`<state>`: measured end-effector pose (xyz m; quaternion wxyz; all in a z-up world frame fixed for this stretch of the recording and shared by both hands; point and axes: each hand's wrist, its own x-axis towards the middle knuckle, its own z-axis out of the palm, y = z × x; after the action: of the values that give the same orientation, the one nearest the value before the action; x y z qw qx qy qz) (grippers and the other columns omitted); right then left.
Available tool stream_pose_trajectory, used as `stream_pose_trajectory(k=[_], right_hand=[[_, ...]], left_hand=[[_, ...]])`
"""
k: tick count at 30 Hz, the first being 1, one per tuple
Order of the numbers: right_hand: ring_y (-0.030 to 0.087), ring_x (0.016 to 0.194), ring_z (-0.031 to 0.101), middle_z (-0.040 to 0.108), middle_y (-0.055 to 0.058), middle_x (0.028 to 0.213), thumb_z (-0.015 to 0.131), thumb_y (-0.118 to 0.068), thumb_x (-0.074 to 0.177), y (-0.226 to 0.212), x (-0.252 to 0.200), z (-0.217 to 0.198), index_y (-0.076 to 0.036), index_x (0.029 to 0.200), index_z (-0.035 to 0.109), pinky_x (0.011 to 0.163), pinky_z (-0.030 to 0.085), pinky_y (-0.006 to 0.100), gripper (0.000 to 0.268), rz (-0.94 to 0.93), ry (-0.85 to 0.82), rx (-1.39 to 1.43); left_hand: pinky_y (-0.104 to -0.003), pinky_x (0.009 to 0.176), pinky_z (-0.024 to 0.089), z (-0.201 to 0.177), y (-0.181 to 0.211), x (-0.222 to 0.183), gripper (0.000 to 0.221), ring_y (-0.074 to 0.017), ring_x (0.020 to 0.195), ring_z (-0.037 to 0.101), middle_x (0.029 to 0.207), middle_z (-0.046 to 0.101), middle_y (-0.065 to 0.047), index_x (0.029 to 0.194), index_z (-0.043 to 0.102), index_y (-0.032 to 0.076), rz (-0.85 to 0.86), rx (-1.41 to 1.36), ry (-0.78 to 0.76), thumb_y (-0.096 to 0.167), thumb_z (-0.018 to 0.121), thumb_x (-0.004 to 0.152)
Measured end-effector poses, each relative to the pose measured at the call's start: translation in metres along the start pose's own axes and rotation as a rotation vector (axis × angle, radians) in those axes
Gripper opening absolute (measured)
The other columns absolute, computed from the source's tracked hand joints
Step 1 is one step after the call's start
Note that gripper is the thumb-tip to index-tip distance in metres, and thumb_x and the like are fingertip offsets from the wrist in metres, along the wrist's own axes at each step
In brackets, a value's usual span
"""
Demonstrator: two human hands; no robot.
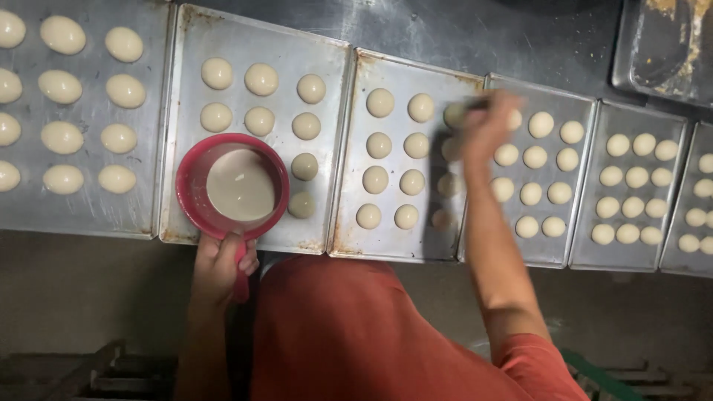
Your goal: Apply a liquid glaze to rounds of dough on baking sheets using a brush.
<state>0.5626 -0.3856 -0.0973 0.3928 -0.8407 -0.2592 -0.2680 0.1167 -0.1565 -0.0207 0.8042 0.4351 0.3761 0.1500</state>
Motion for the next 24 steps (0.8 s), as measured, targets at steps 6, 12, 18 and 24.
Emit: stream_pose_trajectory(k=[6, 12, 18, 24], right_hand=[[0.025, 0.086, 0.059, 0.055, 0.014, 0.097, 0.068, 0.001, 0.094, -0.219, -0.011, -0.036, -0.003, 0.107, 0.064, 0.076, 0.048, 0.035, 0.014, -0.03, -0.191, 0.406], [0.017, 0.088, 0.054, 0.056, 0.008, 0.1, 0.066, -0.001, 0.106, -0.257, 0.004, -0.111, -0.003, 0.107, 0.059, 0.08, 0.046, 0.028, 0.007, -0.021, -0.134, 0.807], [0.017, 0.078, 0.058, 0.058, 0.007, 0.092, 0.073, -0.003, 0.1, -0.247, -0.016, -0.115, -0.001, 0.099, 0.061, 0.069, 0.047, 0.03, 0.012, -0.19, -0.517, 0.686], [0.015, 0.071, 0.057, 0.055, 0.009, 0.088, 0.073, -0.002, 0.101, -0.219, -0.046, -0.117, 0.001, 0.098, 0.062, 0.062, 0.047, 0.029, 0.012, -0.22, -0.625, 0.666]], left_hand=[[-0.029, 0.048, 0.04, 0.009, -0.016, -0.008, 0.012, -0.0116, 0.055, 0.046, 0.081, 0.055, -0.011, 0.111, 0.051, -0.002, 0.04, -0.022, -0.027, 0.008, 0.047, 0.106], [-0.026, 0.043, 0.037, 0.058, -0.027, -0.025, 0.024, -0.0095, 0.052, 0.044, 0.085, 0.056, -0.008, 0.126, 0.042, 0.009, 0.03, -0.001, 0.067, 0.014, 0.05, 0.104], [-0.026, 0.042, 0.04, 0.108, -0.062, -0.044, 0.033, -0.0081, 0.05, 0.045, 0.081, 0.055, -0.007, 0.131, 0.038, 0.008, 0.055, -0.011, 0.052, 0.018, 0.053, 0.103], [-0.024, 0.039, 0.04, 0.152, -0.077, -0.074, 0.045, -0.0071, 0.048, 0.046, 0.075, 0.055, -0.005, 0.138, 0.032, 0.012, 0.034, 0.047, 0.091, 0.018, 0.055, 0.1]])
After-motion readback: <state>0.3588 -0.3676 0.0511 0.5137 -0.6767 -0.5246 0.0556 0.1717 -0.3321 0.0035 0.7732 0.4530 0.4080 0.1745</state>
